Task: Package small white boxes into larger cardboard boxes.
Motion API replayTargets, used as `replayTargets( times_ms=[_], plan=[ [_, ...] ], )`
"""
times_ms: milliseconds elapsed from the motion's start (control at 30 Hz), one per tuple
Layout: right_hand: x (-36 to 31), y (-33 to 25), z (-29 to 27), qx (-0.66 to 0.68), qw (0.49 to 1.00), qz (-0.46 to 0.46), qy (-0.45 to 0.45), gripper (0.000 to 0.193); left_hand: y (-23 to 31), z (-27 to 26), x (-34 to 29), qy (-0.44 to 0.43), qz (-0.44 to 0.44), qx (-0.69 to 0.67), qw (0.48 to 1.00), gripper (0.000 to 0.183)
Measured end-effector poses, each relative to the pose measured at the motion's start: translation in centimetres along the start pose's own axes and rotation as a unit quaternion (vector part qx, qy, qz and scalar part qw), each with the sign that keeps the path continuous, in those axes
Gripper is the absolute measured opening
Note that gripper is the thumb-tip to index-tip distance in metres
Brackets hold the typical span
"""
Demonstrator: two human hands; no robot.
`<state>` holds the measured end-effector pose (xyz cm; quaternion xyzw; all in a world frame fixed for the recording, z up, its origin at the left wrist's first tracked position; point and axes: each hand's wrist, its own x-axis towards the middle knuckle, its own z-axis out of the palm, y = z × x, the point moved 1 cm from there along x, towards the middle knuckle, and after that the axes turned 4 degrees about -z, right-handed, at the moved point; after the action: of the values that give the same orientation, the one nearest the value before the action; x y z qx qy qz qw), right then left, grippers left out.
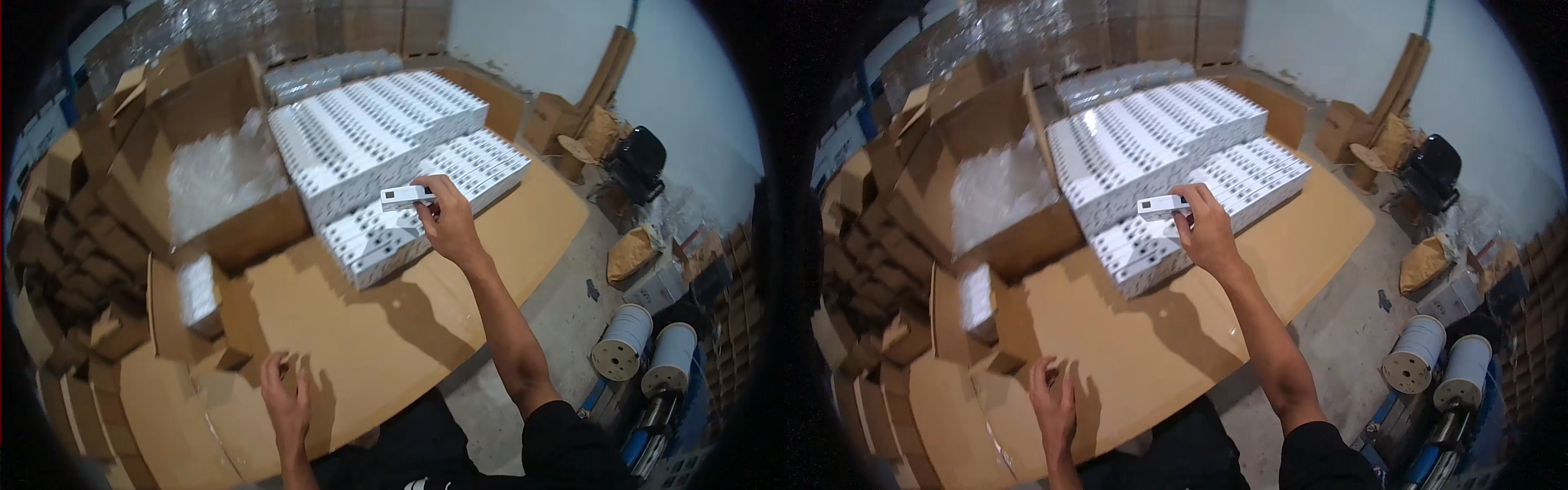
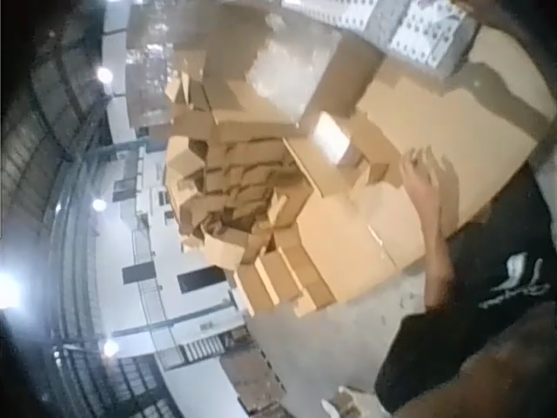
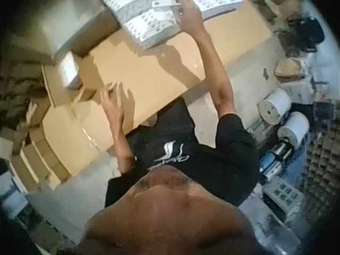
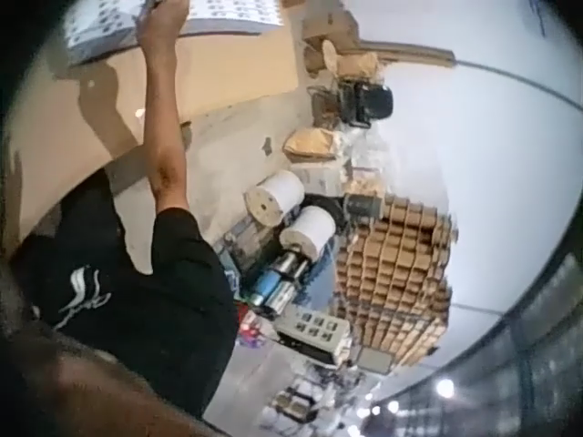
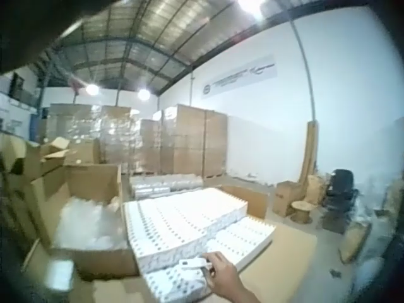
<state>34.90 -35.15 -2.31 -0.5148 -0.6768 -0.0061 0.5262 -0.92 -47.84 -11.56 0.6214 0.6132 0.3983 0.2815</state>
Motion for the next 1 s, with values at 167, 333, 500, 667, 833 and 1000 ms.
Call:
replayTargets(
  times_ms=[167, 333, 500, 667, 833, 1000],
  plan=[
    [-4.1, -7.5, 5.1, 0.091, 0.993, 0.031, -0.072, 0.032, -0.6, 0.6, 0.9, -0.053, -0.075, -0.248, 0.964, 0.039],
    [-9.4, -12.2, 10.1, 0.196, 0.963, 0.078, -0.167, 0.029, -0.2, 0.4, 2.5, -0.09, -0.138, -0.409, 0.897, 0.04],
    [-12.4, -12.4, 12.8, 0.205, 0.955, 0.043, -0.21, 0.031, -2.8, 0.3, 3.3, -0.099, -0.174, -0.479, 0.855, 0.034],
    [-12.6, -9.7, 14.6, 0.377, 0.884, 0.164, -0.222, 0.033, -3.9, 0.6, 5.1, -0.082, -0.173, -0.432, 0.881, 0.03],
    [-12.0, -6.8, 17.0, 0.414, 0.838, 0.267, -0.235, 0.018, -4.1, 2.0, 7.5, -0.052, -0.099, -0.413, 0.904, 0.045],
    [-12.1, -6.2, 17.4, 0.309, 0.901, 0.209, -0.221, 0.023, -6.3, 2.5, 8.5, -0.034, -0.01, -0.266, 0.963, 0.043]
  ],
)
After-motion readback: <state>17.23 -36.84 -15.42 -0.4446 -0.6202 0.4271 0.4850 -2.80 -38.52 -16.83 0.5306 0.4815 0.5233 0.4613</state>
